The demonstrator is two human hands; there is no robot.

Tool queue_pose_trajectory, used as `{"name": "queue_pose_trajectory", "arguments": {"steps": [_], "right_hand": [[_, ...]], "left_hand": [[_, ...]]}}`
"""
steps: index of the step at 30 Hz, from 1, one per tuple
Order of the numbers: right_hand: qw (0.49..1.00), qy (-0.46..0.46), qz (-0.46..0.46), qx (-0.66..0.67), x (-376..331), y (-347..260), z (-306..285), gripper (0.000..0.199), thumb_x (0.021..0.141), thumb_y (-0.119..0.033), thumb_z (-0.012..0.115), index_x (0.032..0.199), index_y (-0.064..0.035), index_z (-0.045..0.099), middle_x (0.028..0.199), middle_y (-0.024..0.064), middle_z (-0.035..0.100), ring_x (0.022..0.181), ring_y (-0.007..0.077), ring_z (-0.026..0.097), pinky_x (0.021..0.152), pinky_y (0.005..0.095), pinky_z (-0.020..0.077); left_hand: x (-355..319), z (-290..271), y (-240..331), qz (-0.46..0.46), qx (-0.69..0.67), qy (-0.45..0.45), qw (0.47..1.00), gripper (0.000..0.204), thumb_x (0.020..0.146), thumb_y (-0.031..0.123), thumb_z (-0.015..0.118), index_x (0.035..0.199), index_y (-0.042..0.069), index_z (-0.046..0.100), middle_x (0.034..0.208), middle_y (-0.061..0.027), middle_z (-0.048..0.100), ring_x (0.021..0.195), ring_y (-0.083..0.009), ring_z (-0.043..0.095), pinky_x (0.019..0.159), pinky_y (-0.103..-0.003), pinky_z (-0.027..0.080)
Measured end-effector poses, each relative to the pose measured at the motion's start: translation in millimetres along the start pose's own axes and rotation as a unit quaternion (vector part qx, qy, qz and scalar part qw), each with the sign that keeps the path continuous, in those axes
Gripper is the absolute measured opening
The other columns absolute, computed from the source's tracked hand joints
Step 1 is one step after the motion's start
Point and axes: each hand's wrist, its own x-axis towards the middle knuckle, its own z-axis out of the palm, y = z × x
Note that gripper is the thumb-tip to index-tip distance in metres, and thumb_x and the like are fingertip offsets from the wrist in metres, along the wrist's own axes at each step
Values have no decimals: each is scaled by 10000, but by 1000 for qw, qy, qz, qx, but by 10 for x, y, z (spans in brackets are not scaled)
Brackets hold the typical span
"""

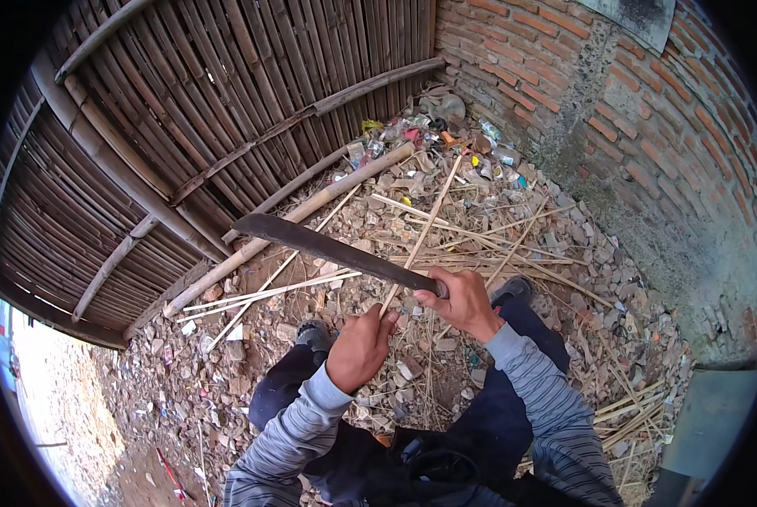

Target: The person whittles bamboo sticks using a large knife, shaving off thin strips from the surface of multiple sticks while sitting outside.

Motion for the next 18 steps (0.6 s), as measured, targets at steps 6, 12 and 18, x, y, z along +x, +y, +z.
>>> {"name": "queue_pose_trajectory", "arguments": {"steps": [6,12,18], "right_hand": [[998,20,56,-32,251,182,-23,536,982,-583,626,914,-60,720,531,97,560,506,310,626,493,427,467],[999,22,39,-28,159,127,68,546,967,-614,632,916,-77,716,527,71,578,485,300,626,484,429,470],[999,12,-14,-50,196,167,-85,592,940,-623,661,911,-33,696,556,109,549,512,303,620,510,418,455]], "left_hand": [[-77,-126,-36,-71,15,3,997,278,1065,204,534,990,-55,603,756,-244,686,731,-471,671,663,-551,493],[-80,-48,-41,-41,56,48,996,251,1052,221,563,986,-21,579,687,-269,657,647,-498,652,613,-588,521],[-116,-33,58,-24,21,31,999,261,1064,197,535,966,-40,582,737,-236,685,713,-477,667,648,-537,505]]}}
